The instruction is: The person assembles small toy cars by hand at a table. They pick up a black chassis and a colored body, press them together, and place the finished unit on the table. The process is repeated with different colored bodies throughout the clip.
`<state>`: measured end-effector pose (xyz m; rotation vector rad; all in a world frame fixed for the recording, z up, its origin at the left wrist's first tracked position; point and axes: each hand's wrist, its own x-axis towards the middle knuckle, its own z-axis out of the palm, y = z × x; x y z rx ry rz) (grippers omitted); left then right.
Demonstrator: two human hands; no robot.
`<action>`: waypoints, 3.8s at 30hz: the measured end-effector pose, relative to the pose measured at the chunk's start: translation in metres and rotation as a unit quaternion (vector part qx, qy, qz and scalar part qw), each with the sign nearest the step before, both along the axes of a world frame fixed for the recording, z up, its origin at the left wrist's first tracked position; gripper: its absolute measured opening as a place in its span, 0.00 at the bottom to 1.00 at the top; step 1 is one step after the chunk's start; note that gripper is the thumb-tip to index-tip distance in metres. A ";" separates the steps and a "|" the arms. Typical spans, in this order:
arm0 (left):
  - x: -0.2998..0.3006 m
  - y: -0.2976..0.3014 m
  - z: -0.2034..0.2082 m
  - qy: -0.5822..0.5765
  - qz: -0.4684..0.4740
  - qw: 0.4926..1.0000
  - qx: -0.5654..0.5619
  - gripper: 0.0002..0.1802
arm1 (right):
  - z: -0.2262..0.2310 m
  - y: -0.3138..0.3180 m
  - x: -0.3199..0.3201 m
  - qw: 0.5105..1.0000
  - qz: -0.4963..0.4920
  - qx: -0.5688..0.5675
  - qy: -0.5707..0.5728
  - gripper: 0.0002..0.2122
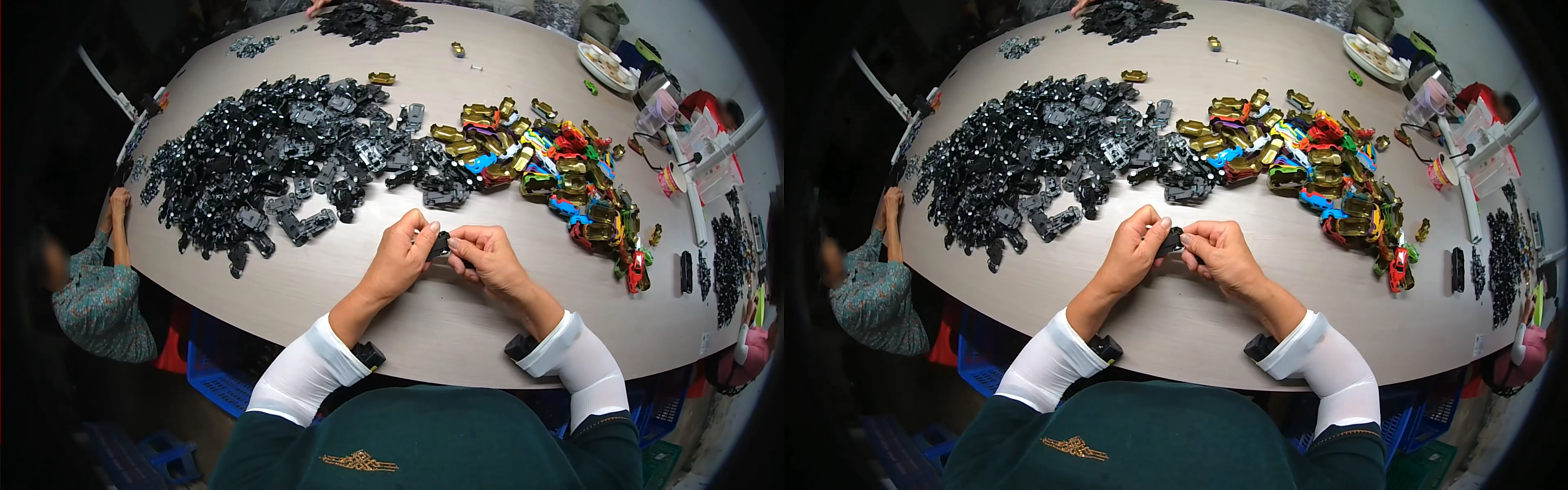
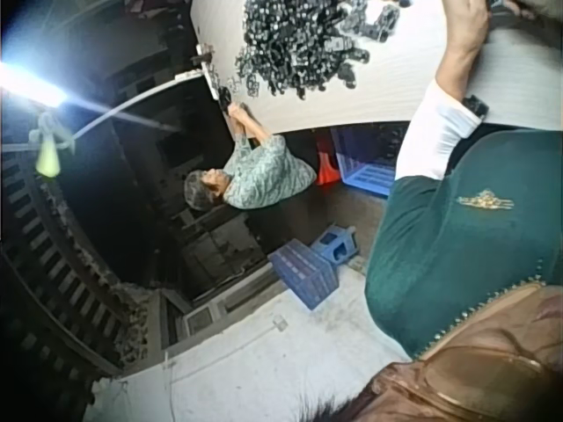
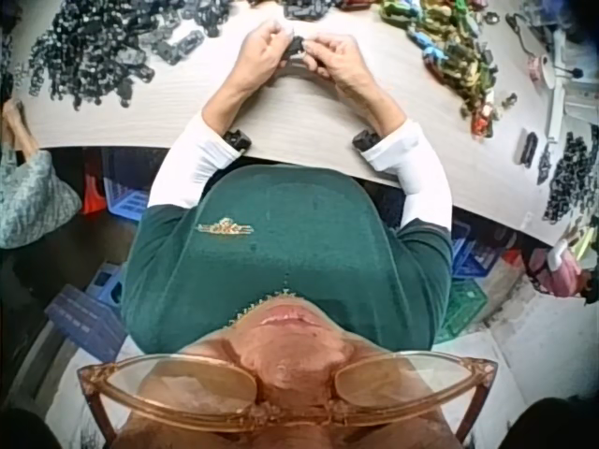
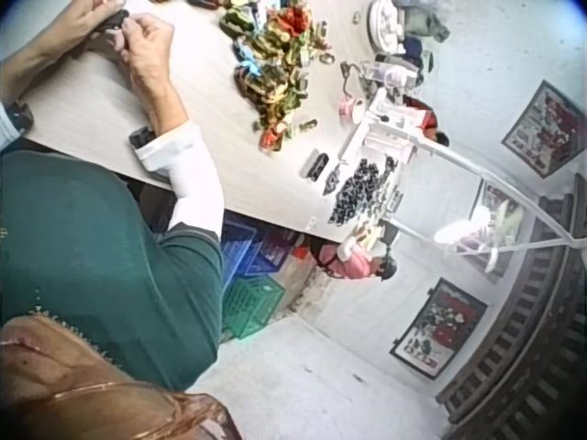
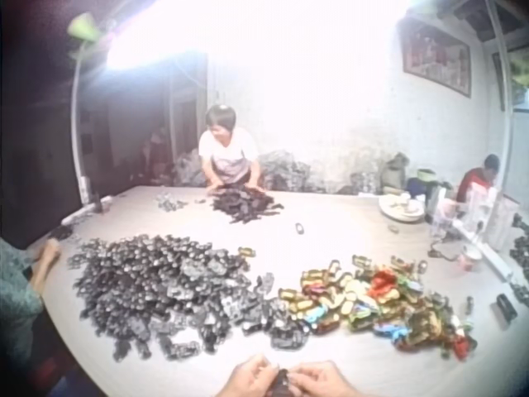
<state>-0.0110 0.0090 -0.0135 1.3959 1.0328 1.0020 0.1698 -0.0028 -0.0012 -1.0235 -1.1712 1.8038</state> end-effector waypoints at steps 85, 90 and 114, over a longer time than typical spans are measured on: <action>-0.006 0.001 0.012 0.003 -0.019 0.999 0.035 0.20 | 0.012 -0.004 -0.006 0.994 -0.067 -0.068 0.058 0.05; -0.003 -0.002 0.008 0.019 -0.021 0.998 0.062 0.14 | 0.008 -0.004 -0.006 0.996 -0.061 -0.047 0.050 0.05; -0.137 -0.104 0.068 0.040 0.293 0.951 0.087 0.07 | -0.008 -0.005 -0.006 0.989 -0.144 0.019 -0.021 0.08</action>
